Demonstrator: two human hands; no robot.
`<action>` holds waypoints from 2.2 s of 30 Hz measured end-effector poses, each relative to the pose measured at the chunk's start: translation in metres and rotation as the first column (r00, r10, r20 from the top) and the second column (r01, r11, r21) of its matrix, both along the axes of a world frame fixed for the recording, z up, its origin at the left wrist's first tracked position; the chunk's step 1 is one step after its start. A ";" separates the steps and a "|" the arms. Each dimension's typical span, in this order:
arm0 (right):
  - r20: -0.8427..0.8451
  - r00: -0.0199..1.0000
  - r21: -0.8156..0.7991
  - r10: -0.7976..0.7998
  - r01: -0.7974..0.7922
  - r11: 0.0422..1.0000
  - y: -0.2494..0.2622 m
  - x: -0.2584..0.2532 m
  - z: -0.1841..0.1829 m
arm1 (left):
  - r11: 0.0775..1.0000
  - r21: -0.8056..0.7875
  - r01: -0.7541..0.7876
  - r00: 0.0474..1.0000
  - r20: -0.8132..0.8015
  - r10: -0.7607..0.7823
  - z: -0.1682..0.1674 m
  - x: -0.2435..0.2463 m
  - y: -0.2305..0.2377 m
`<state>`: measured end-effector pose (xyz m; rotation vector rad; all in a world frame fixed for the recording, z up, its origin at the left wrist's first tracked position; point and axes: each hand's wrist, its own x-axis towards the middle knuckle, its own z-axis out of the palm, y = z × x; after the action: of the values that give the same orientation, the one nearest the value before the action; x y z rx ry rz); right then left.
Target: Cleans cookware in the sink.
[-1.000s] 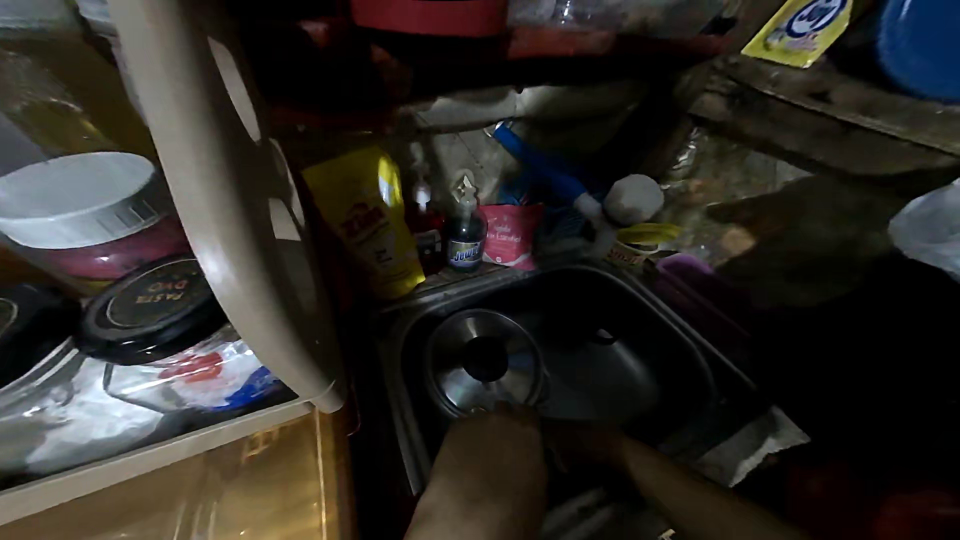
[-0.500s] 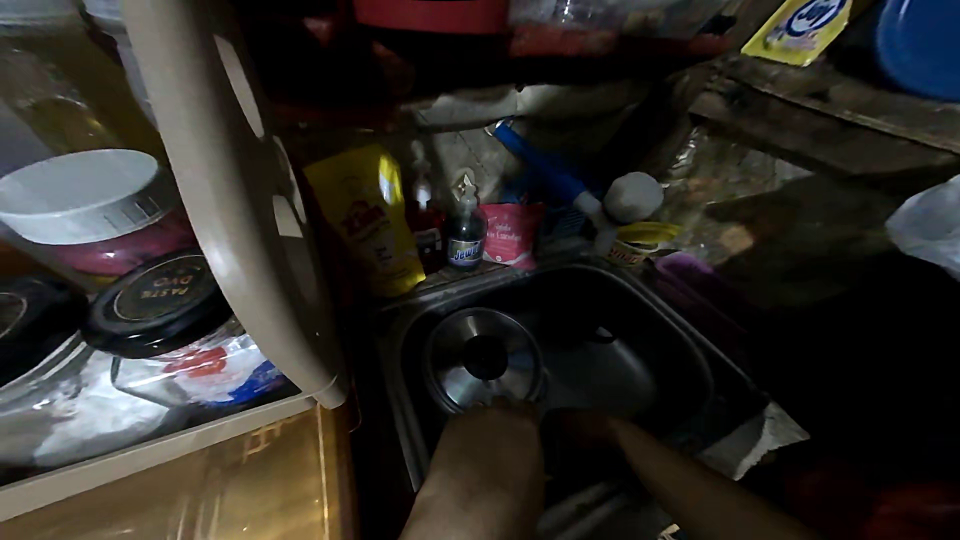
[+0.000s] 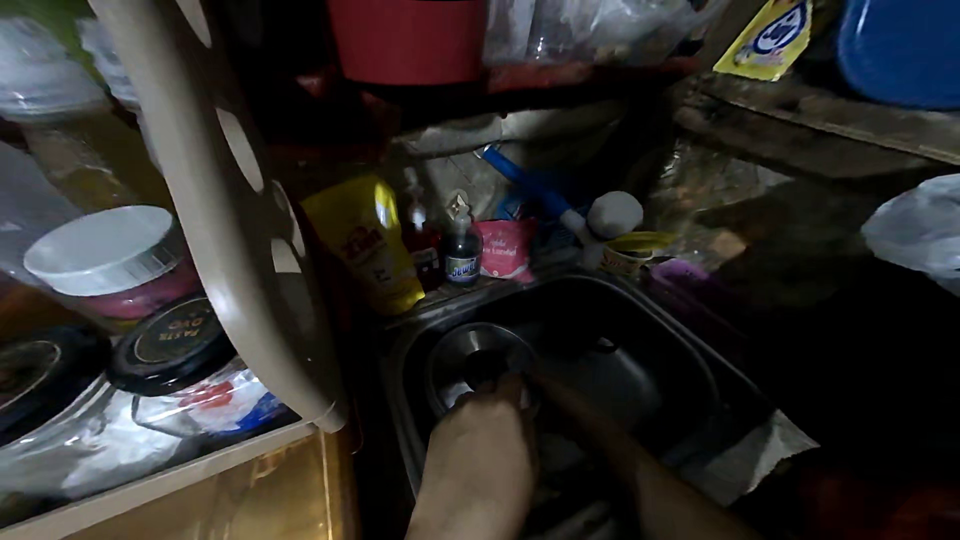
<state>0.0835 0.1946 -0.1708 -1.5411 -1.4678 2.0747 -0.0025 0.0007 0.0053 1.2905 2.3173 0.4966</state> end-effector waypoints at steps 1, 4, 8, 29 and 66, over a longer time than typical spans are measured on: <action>-0.008 1.000 0.000 -0.027 0.027 1.000 0.000 -0.002 -0.002 | 1.000 0.002 -0.001 1.000 -0.003 0.001 -0.001 0.000 0.000; -0.080 0.995 0.033 -0.066 0.069 0.997 0.004 -0.002 0.000 | 1.000 -0.021 -0.005 0.999 0.043 0.006 0.004 -0.001 -0.002; -0.077 0.990 0.141 -0.116 0.126 0.982 0.005 0.006 0.023 | 0.995 0.088 -0.051 0.997 0.063 0.046 0.002 -0.001 -0.003; 0.020 0.920 0.273 -0.392 0.372 0.887 0.098 0.117 0.028 | 0.879 0.470 -0.081 0.996 0.012 0.086 -0.019 -0.002 -0.005; 0.480 0.818 0.666 -0.317 -0.104 0.738 0.134 0.113 0.035 | 0.880 -0.065 0.471 0.872 -0.113 -0.475 -0.079 0.004 -0.021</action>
<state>0.1968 0.3286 -0.1363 -1.8955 -1.9389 0.8071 0.0012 -0.0200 -0.0736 1.8434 1.9813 0.2105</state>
